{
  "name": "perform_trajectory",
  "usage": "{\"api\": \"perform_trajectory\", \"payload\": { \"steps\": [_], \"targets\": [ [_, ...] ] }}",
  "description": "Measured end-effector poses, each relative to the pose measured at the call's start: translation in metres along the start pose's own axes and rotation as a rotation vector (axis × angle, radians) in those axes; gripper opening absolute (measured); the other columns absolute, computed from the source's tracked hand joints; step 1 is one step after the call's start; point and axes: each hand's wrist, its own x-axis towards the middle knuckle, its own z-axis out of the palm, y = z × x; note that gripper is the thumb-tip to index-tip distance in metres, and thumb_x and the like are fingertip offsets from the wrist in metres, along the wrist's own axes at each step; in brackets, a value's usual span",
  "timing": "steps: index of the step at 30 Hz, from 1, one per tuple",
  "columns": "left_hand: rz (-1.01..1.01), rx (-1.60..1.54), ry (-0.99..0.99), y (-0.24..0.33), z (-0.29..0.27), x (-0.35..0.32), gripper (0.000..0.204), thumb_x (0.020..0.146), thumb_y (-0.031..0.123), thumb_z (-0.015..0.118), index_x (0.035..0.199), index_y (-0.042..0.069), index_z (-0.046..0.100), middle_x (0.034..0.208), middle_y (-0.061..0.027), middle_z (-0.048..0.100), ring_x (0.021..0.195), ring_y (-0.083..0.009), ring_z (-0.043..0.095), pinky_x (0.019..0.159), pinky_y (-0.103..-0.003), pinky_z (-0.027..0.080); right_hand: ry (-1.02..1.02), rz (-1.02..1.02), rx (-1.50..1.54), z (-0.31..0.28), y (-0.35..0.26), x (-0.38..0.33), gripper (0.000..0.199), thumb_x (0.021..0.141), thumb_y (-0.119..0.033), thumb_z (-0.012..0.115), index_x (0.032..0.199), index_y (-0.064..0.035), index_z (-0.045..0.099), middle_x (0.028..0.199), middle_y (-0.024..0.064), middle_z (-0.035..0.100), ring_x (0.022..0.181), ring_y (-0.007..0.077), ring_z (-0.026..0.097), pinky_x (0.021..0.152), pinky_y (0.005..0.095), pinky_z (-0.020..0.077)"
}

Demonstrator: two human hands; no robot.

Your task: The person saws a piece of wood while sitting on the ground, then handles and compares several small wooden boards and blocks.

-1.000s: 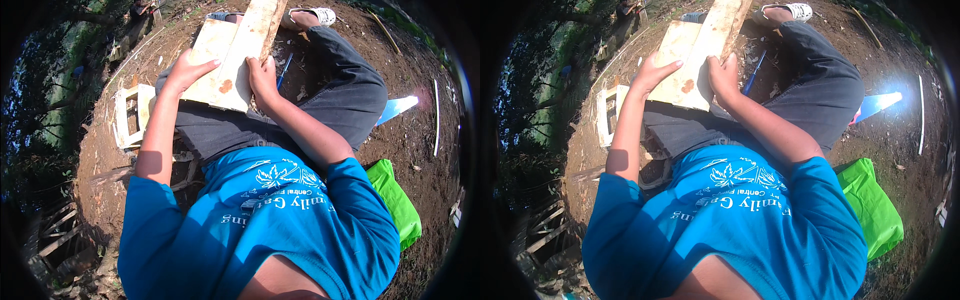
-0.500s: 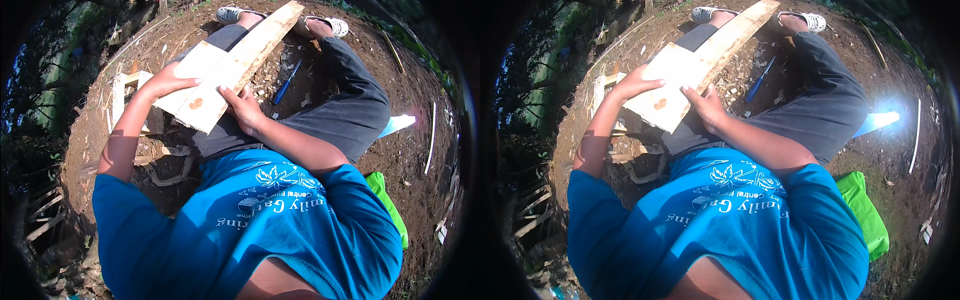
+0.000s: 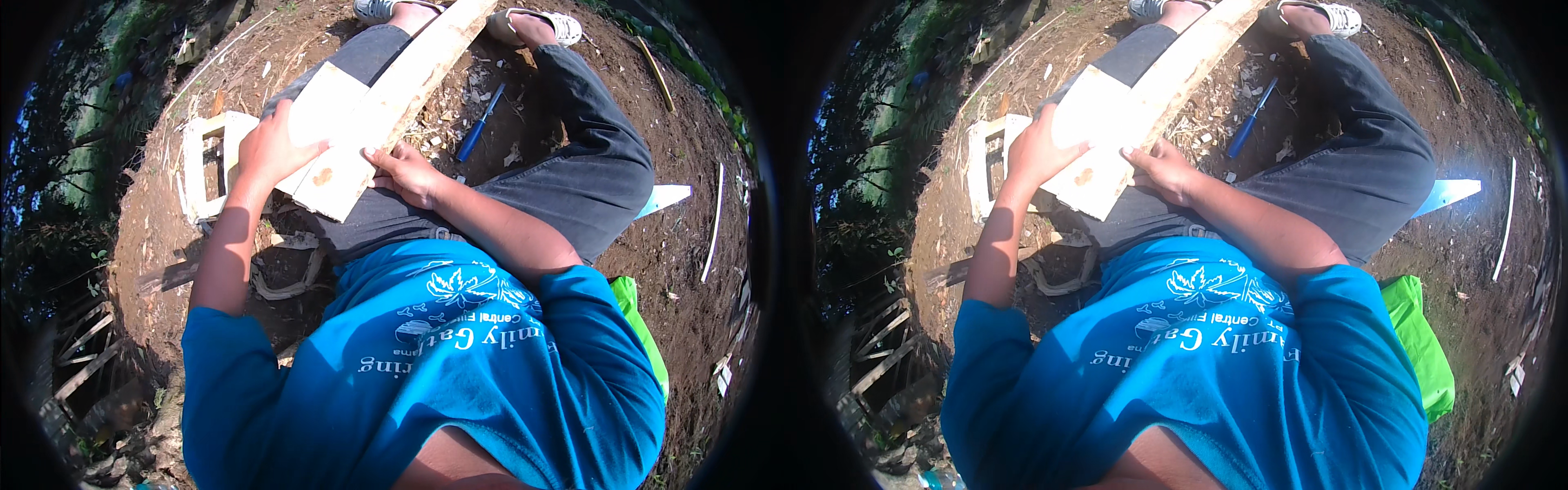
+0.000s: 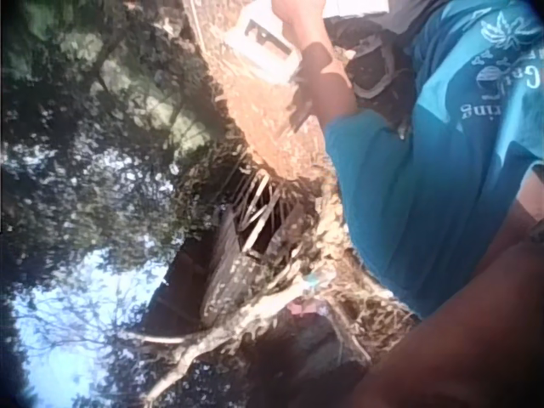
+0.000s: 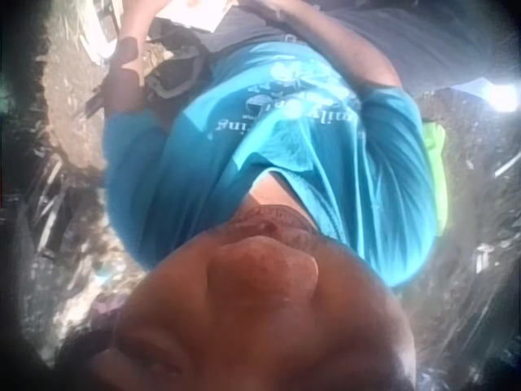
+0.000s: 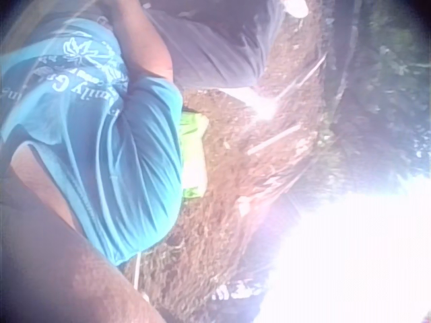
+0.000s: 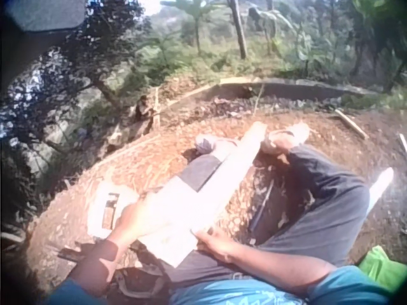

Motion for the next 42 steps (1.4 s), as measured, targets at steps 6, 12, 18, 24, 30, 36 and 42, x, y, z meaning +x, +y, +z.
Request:
{"api": "perform_trajectory", "payload": {
  "steps": [6, 12, 18, 24, 30, 36, 42],
  "targets": [
    [-0.001, 0.109, 0.052, 0.004, 0.008, -0.002, 0.089, 0.077, 0.063, 0.074, 0.134, 0.000, 0.050, 0.129, -0.0203, 0.050, 0.124, -0.0379, 0.053, 0.100, -0.048, 0.047, -0.011, 0.025, 0.014, 0.004, -0.008, -0.003, 0.049, 0.101, -0.027, 0.067, 0.139, -0.0042, 0.047, 0.132, 0.0118, 0.062, 0.117, 0.0241, 0.063, 0.097, 0.0412, 0.0533],
    [-0.102, 0.164, 0.211, 0.039, 0.036, -0.002, 0.092, 0.086, 0.055, 0.063, 0.153, -0.003, 0.036, 0.143, -0.0239, 0.043, 0.132, -0.0405, 0.044, 0.112, -0.055, 0.033, 0.091, 0.040, -0.116, 0.001, -0.005, 0.008, 0.055, 0.097, -0.029, 0.073, 0.131, 0.0071, 0.050, 0.124, 0.0172, 0.064, 0.107, 0.0233, 0.067, 0.088, 0.0397, 0.0605],
    [-0.097, 0.313, 0.412, 0.053, 0.069, -0.003, 0.077, 0.095, 0.046, 0.057, 0.154, 0.001, 0.038, 0.146, -0.0239, 0.043, 0.128, -0.0385, 0.044, 0.109, -0.058, 0.029, 0.200, 0.033, -0.299, -0.001, -0.014, -0.001, 0.066, 0.095, -0.030, 0.075, 0.132, 0.0161, 0.046, 0.125, 0.0230, 0.062, 0.110, 0.0270, 0.067, 0.085, 0.0366, 0.0633],
    [-0.071, 0.327, 0.460, 0.051, 0.071, -0.004, 0.074, 0.096, 0.045, 0.057, 0.153, 0.001, 0.039, 0.145, -0.0233, 0.043, 0.125, -0.0370, 0.045, 0.106, -0.056, 0.030, 0.331, -0.048, -0.104, -0.031, -0.076, -0.094, 0.058, 0.104, -0.038, 0.060, 0.143, 0.0030, 0.048, 0.127, 0.0151, 0.067, 0.114, 0.0246, 0.066, 0.099, 0.0389, 0.0528],
    [-0.114, 0.283, 0.416, 0.052, 0.067, -0.008, 0.073, 0.098, 0.044, 0.055, 0.154, 0.000, 0.038, 0.146, -0.0245, 0.042, 0.128, -0.0367, 0.043, 0.109, -0.054, 0.028, 1.460, -0.930, -0.376, -0.210, -0.156, -0.307, 0.056, 0.112, -0.041, 0.032, 0.124, 0.0060, 0.061, 0.127, 0.0217, 0.064, 0.118, 0.0304, 0.062, 0.106, 0.0460, 0.0462],
    [-0.102, 0.258, 0.425, 0.052, 0.066, -0.007, 0.073, 0.097, 0.044, 0.056, 0.154, 0.001, 0.038, 0.147, -0.0240, 0.042, 0.128, -0.0367, 0.043, 0.109, -0.054, 0.028, 1.646, -0.134, -0.844, -0.373, -0.045, -0.318, 0.052, 0.106, -0.043, 0.043, 0.130, 0.0001, 0.059, 0.128, 0.0176, 0.065, 0.116, 0.0304, 0.064, 0.101, 0.0418, 0.0484],
    [-0.115, 0.265, 0.425, 0.042, 0.075, -0.010, 0.073, 0.099, 0.045, 0.054, 0.155, 0.002, 0.037, 0.147, -0.0236, 0.042, 0.131, -0.0370, 0.043, 0.109, -0.055, 0.028, 1.599, -0.059, -0.863, -0.370, -0.053, -0.285, 0.054, 0.100, -0.043, 0.054, 0.133, -0.0002, 0.055, 0.130, 0.0172, 0.065, 0.119, 0.0326, 0.063, 0.103, 0.0419, 0.0468]
  ]
}}
